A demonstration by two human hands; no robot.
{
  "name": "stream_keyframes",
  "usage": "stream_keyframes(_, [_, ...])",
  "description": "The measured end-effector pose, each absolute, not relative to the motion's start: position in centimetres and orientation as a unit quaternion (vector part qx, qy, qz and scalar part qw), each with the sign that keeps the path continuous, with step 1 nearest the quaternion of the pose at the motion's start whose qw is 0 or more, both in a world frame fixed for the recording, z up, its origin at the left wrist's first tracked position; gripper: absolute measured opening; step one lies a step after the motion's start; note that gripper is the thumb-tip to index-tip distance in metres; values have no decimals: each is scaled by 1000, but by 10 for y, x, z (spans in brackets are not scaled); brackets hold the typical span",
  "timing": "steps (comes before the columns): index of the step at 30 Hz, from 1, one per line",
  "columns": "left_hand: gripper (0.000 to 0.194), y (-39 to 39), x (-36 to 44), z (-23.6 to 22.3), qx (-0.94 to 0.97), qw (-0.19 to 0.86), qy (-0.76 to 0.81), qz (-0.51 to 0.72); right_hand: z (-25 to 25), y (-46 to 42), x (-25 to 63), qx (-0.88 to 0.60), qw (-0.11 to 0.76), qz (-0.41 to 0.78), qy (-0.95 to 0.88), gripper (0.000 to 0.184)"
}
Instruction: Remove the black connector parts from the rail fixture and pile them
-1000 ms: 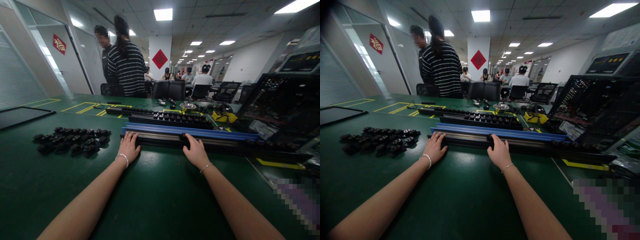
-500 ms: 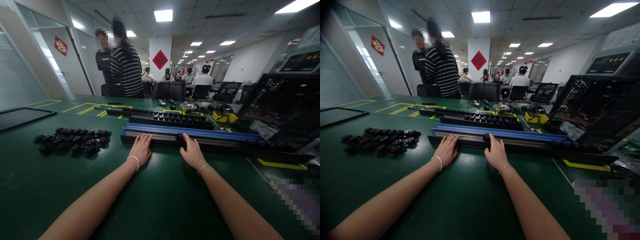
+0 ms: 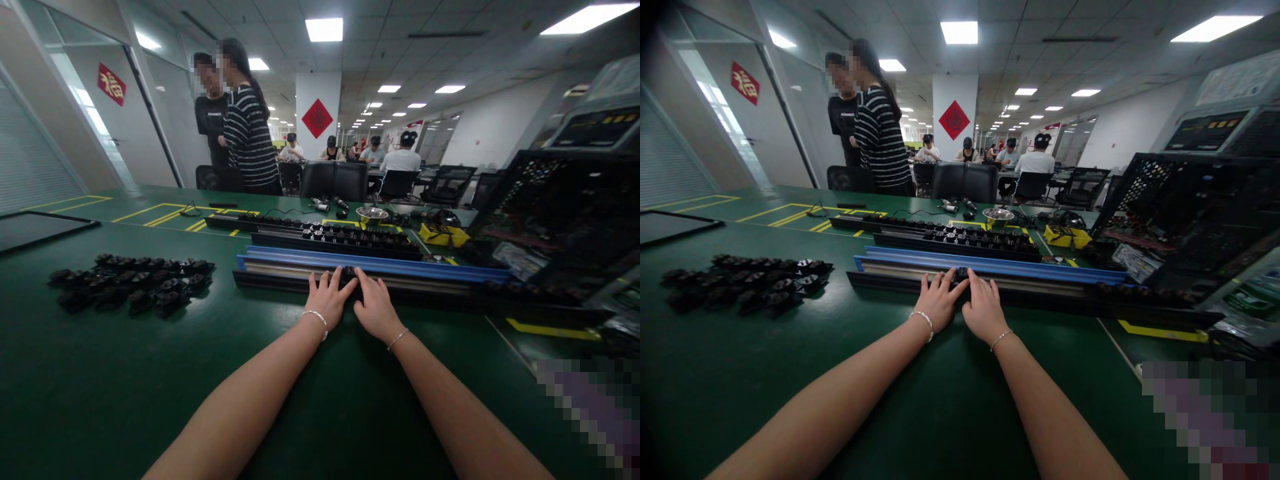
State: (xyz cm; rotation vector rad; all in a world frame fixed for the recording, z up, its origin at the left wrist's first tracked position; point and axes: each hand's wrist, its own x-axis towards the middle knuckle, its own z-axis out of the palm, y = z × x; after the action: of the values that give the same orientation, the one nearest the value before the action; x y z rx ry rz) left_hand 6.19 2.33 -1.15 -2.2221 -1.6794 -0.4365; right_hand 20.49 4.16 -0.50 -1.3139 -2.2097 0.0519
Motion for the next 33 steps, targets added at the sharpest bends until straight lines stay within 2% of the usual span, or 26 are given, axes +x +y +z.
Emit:
stream_keyframes(14, [47,33,81,3,-742,93,-654,-115,-12,45,229,-554,209,-136,-794,63])
stream_keyframes(33, [53,29,36,6,-733,91,-667,-98,-11,46,228,-563,202,-147,-788,58])
